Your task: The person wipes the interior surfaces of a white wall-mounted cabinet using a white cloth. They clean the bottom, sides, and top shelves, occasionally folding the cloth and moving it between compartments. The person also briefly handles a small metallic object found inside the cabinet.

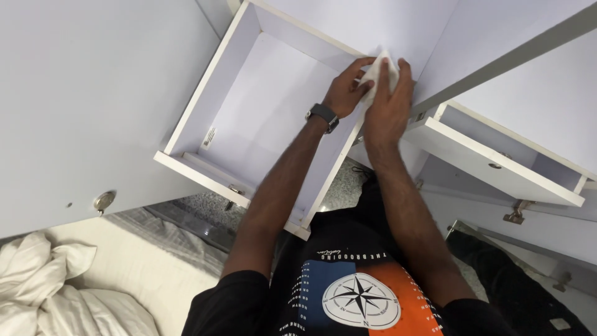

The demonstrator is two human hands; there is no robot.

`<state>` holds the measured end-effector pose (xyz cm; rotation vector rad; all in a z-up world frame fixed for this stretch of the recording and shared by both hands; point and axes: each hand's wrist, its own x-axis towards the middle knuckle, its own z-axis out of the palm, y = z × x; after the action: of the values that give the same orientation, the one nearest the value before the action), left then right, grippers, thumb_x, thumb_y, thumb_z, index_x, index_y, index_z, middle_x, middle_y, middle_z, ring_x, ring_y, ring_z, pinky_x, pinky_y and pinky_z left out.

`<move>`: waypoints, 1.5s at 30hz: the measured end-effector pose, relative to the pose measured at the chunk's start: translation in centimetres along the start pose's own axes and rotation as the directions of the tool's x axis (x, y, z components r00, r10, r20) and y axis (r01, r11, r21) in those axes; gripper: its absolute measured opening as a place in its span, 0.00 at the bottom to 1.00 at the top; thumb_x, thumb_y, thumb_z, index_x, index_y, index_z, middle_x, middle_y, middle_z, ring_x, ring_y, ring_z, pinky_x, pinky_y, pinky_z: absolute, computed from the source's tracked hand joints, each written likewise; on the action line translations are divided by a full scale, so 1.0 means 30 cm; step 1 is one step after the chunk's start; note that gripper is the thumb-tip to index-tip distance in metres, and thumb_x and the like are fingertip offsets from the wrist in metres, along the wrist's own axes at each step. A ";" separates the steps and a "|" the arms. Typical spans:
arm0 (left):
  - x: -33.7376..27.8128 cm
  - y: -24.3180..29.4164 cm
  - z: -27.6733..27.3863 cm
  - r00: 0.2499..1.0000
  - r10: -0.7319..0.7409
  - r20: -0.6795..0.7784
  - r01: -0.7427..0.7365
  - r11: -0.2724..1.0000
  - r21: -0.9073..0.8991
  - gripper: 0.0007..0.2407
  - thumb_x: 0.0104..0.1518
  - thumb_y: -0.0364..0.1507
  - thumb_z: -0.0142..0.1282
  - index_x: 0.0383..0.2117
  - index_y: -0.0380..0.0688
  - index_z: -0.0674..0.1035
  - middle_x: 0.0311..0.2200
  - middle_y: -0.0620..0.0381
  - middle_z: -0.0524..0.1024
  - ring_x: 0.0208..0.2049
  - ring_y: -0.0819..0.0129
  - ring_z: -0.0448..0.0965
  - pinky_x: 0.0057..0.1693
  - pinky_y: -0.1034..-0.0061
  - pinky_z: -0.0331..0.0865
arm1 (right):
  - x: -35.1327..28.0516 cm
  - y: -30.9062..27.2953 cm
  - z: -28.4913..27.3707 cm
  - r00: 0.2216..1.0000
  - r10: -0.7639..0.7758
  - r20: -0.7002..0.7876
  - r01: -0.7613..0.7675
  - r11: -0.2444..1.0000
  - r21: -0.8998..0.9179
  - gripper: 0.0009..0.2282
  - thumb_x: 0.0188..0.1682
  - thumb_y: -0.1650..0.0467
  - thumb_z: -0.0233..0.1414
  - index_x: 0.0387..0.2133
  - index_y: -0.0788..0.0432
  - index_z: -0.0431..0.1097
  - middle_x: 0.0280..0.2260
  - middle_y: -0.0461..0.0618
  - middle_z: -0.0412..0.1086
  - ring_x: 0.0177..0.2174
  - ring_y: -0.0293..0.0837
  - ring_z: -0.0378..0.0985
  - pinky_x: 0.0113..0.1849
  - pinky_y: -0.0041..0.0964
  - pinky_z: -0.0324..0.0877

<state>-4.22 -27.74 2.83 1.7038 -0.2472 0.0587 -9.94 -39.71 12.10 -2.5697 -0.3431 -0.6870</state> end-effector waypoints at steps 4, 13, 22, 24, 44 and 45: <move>-0.010 0.024 0.013 0.984 -0.174 -0.045 0.172 0.984 -0.045 0.19 0.60 0.24 0.60 0.57 0.49 0.69 0.38 0.53 0.84 0.36 0.69 0.85 0.40 0.74 0.78 | -0.040 0.073 0.079 0.981 -0.158 -0.108 0.139 0.976 -0.167 0.24 0.53 0.82 0.53 0.63 0.61 0.64 0.62 0.68 0.60 0.62 0.67 0.61 0.62 0.55 0.63; -0.057 0.034 0.070 0.934 0.189 -0.302 -0.047 0.907 0.419 0.13 0.47 0.23 0.66 0.39 0.46 0.78 0.39 0.49 0.79 0.43 0.53 0.78 0.48 0.63 0.74 | -0.100 0.151 0.166 0.977 -0.139 0.160 0.169 0.968 -0.186 0.10 0.60 0.77 0.51 0.52 0.70 0.69 0.63 0.59 0.63 0.67 0.59 0.59 0.66 0.57 0.59; -0.061 -0.055 0.075 0.985 -0.132 -0.113 0.150 0.975 0.166 0.13 0.61 0.23 0.54 0.52 0.44 0.80 0.41 0.49 0.83 0.38 0.63 0.84 0.46 0.73 0.78 | -0.114 0.143 0.134 0.928 0.074 0.366 -0.125 0.985 0.116 0.24 0.56 0.79 0.42 0.68 0.67 0.54 0.68 0.64 0.53 0.59 0.62 0.66 0.54 0.47 0.70; -0.061 -0.059 0.066 0.985 -0.153 -0.080 0.160 0.984 0.077 0.13 0.62 0.24 0.53 0.53 0.43 0.80 0.41 0.51 0.84 0.37 0.68 0.85 0.44 0.75 0.78 | -0.126 0.144 0.146 0.936 0.109 0.336 -0.162 0.977 0.135 0.21 0.61 0.74 0.43 0.68 0.65 0.53 0.69 0.62 0.52 0.58 0.61 0.70 0.50 0.48 0.74; -0.265 0.058 -0.070 0.932 -0.349 0.099 0.332 0.931 0.154 0.06 0.54 0.31 0.66 0.31 0.42 0.88 0.22 0.55 0.85 0.21 0.78 0.80 0.31 0.77 0.75 | -0.236 0.042 -0.060 0.965 -0.099 0.242 0.022 0.953 0.302 0.16 0.54 0.76 0.53 0.56 0.63 0.73 0.57 0.62 0.71 0.47 0.56 0.82 0.47 0.43 0.78; -0.282 0.056 -0.079 0.933 -0.340 0.118 0.320 0.934 0.158 0.06 0.52 0.31 0.68 0.30 0.43 0.88 0.22 0.56 0.85 0.21 0.79 0.81 0.31 0.78 0.75 | -0.246 0.033 -0.069 0.963 -0.109 0.248 0.029 0.951 0.307 0.18 0.50 0.78 0.53 0.55 0.63 0.74 0.56 0.60 0.72 0.47 0.54 0.82 0.46 0.42 0.78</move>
<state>-12.57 -24.51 3.27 1.8683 -0.0599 -0.3057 -16.69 -42.47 9.48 -2.3615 -0.5797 -0.2867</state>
